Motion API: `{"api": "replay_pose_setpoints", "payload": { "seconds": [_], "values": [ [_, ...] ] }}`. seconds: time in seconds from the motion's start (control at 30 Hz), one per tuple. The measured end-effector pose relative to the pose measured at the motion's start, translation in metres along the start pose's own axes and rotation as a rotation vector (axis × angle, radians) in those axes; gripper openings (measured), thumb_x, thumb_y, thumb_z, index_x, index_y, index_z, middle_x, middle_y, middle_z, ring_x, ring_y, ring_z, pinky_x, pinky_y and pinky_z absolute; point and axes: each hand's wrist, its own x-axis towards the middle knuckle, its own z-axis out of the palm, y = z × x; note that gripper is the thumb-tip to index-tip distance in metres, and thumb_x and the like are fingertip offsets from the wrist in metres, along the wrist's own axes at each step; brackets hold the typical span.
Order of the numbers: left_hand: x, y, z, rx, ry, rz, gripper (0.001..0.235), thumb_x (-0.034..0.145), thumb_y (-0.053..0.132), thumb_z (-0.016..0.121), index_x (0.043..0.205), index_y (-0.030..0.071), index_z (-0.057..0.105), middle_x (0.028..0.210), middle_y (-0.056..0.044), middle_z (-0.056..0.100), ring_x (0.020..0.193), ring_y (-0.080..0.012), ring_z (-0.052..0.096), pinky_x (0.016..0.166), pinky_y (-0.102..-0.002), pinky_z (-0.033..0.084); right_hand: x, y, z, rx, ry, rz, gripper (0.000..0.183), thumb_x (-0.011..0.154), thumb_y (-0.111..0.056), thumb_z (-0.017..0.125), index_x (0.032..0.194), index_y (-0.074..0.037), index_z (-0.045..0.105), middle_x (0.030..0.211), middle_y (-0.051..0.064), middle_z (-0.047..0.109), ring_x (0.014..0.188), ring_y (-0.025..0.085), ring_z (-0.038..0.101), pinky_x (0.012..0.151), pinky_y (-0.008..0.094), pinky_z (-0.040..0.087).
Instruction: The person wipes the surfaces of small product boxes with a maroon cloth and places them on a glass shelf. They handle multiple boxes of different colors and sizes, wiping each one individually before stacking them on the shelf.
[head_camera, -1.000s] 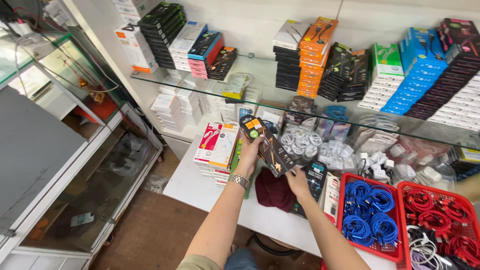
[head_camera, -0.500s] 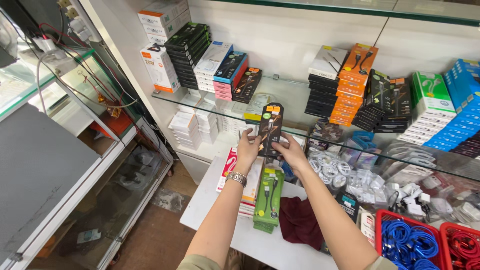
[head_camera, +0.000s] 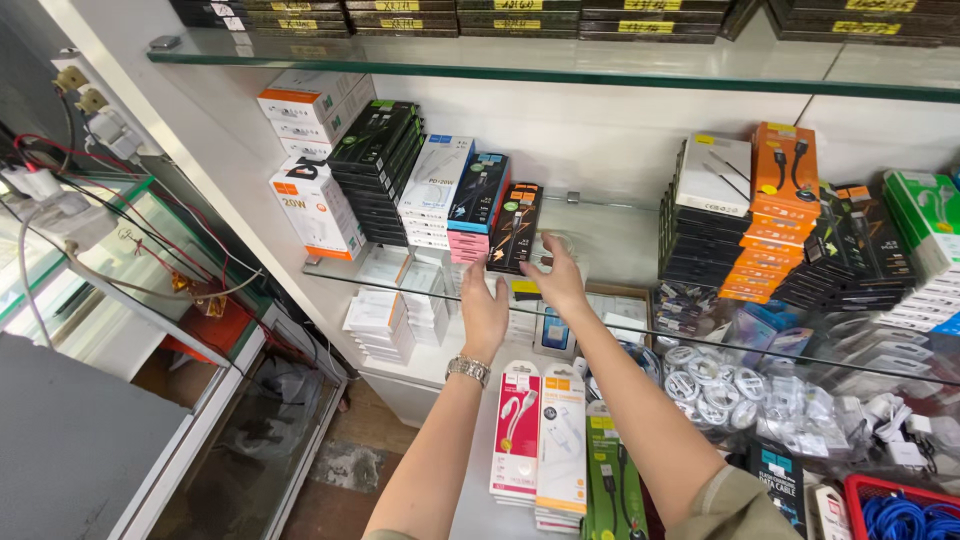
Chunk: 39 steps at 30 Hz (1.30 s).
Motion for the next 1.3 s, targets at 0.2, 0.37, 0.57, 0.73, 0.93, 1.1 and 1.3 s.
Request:
{"api": "replay_pose_setpoints", "payload": {
  "seconds": [0.2, 0.37, 0.57, 0.73, 0.93, 1.1, 1.3],
  "values": [
    [-0.009, 0.001, 0.01, 0.407, -0.109, 0.175, 0.067, 0.083, 0.007, 0.065, 0.146, -0.003, 0.046, 0.157, -0.023, 0.038, 0.144, -0.0399, 0.034, 0.111, -0.053, 0.033, -0.004, 0.009, 0.023, -0.23, -0.048, -0.098, 0.064, 0.09, -0.019, 0.07, 0.149, -0.009, 0.048, 0.162, 0.017, 0.037, 0.145, 0.047, 0.03, 0.118, 0.049, 0.027],
    [0.004, 0.011, 0.008, 0.533, -0.186, 0.176, 0.079, 0.077, 0.009, 0.068, 0.151, -0.002, 0.043, 0.152, -0.018, 0.04, 0.138, -0.0341, 0.038, 0.108, -0.053, 0.03, 0.014, 0.006, 0.027, -0.268, -0.007, -0.092, 0.061, 0.093, -0.02, 0.066, 0.15, -0.012, 0.048, 0.16, 0.014, 0.042, 0.144, 0.048, 0.035, 0.118, 0.049, 0.032],
    [0.014, 0.023, 0.013, 0.489, -0.191, 0.053, 0.079, 0.079, 0.013, 0.07, 0.152, 0.005, 0.042, 0.137, -0.016, 0.048, 0.125, -0.0332, 0.047, 0.099, -0.048, 0.035, 0.022, -0.009, 0.015, -0.24, -0.048, -0.121, 0.067, 0.091, -0.02, 0.07, 0.152, -0.011, 0.045, 0.156, 0.017, 0.045, 0.137, 0.05, 0.039, 0.114, 0.05, 0.034],
    [-0.007, 0.039, 0.028, 0.294, -0.16, 0.02, 0.077, 0.078, 0.011, 0.071, 0.15, 0.004, 0.046, 0.127, -0.019, 0.05, 0.119, -0.037, 0.049, 0.096, -0.052, 0.039, -0.006, -0.008, -0.029, 0.033, -0.122, 0.054, 0.057, 0.094, -0.017, 0.067, 0.148, -0.014, 0.048, 0.128, 0.016, 0.067, 0.104, 0.03, 0.069, 0.09, 0.039, 0.054],
    [-0.085, 0.08, 0.075, 0.087, -0.292, 0.032, 0.047, 0.086, 0.01, 0.068, 0.132, 0.008, 0.06, 0.118, -0.02, 0.055, 0.113, -0.039, 0.056, 0.097, -0.049, 0.046, -0.076, 0.038, -0.1, 0.443, -0.105, 0.152, 0.024, 0.104, -0.009, 0.057, 0.127, -0.004, 0.064, 0.101, 0.007, 0.074, 0.086, 0.012, 0.072, 0.072, 0.026, 0.057],
    [-0.142, 0.12, 0.116, 0.036, -0.337, 0.05, 0.041, 0.087, 0.01, 0.069, 0.127, 0.007, 0.063, 0.119, -0.02, 0.056, 0.112, -0.0396, 0.057, 0.098, -0.048, 0.045, -0.126, 0.079, -0.178, 0.4, -0.032, 0.243, 0.024, 0.102, -0.011, 0.056, 0.124, -0.005, 0.064, 0.1, 0.007, 0.075, 0.083, 0.011, 0.072, 0.069, 0.026, 0.056],
    [-0.222, 0.142, 0.155, 0.01, -0.412, -0.019, 0.035, 0.086, 0.012, 0.069, 0.121, 0.006, 0.066, 0.118, -0.02, 0.06, 0.112, -0.0389, 0.058, 0.098, -0.047, 0.047, -0.244, 0.133, -0.222, -0.306, -0.299, 0.253, 0.058, 0.082, -0.034, 0.078, 0.132, -0.008, 0.063, 0.111, 0.021, 0.073, 0.1, 0.031, 0.07, 0.089, 0.041, 0.055]
  ]
}}
